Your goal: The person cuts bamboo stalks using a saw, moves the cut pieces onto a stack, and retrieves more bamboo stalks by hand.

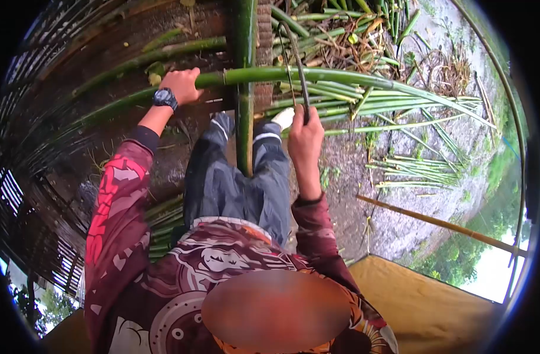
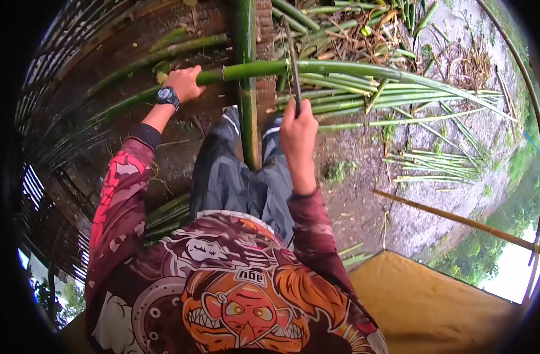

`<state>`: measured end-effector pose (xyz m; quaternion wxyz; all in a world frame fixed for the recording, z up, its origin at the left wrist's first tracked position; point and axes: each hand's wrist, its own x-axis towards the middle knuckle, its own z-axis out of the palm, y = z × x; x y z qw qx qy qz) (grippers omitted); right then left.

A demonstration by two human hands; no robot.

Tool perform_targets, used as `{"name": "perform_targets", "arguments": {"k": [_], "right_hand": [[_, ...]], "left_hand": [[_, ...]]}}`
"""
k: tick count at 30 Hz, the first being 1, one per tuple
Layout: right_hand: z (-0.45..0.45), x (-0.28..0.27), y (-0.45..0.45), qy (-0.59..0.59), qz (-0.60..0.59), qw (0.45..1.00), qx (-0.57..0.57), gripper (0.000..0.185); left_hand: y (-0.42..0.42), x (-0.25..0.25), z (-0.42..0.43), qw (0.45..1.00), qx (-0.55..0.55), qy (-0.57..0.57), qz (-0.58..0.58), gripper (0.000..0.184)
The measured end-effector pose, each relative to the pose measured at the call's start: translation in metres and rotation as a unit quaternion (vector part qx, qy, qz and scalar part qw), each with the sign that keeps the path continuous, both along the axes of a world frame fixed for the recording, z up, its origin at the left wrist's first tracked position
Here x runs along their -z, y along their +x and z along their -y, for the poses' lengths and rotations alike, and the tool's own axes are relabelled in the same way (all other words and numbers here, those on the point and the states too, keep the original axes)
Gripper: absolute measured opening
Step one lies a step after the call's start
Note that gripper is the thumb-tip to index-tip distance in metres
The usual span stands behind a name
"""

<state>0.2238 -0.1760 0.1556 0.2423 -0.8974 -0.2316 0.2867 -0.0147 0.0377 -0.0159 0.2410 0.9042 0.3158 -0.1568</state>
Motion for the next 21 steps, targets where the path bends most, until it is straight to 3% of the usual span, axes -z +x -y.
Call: {"name": "perform_targets", "arguments": {"k": [4, 6, 9, 13, 17, 21], "right_hand": [[0.006, 0.007, 0.006, 0.067, -0.003, 0.997, 0.03, 0.032], [0.026, 0.021, -0.001, 0.048, -0.022, 0.998, 0.037, 0.03], [0.065, 0.085, -0.025, 0.154, -0.008, 0.987, 0.039, 0.022], [0.067, 0.105, -0.02, 0.176, 0.019, 0.984, 0.022, 0.019], [0.042, 0.023, -0.006, 0.099, -0.031, 0.994, 0.018, 0.018], [0.071, -0.071, -0.026, 0.025, -0.045, 0.998, 0.039, 0.025]], "left_hand": [[0.007, -0.009, -0.009, 0.998, 0.007, -0.041, -0.053, 0.044], [0.014, -0.013, -0.02, 0.996, 0.014, -0.057, -0.066, 0.044], [0.009, -0.011, -0.018, 0.994, 0.014, -0.08, -0.073, 0.046], [0.018, -0.015, -0.034, 0.985, 0.034, -0.143, -0.091, 0.055], [0.018, -0.02, -0.027, 0.99, 0.023, -0.107, -0.085, 0.054], [0.014, -0.016, -0.023, 0.993, 0.011, -0.09, -0.077, 0.047]]}}
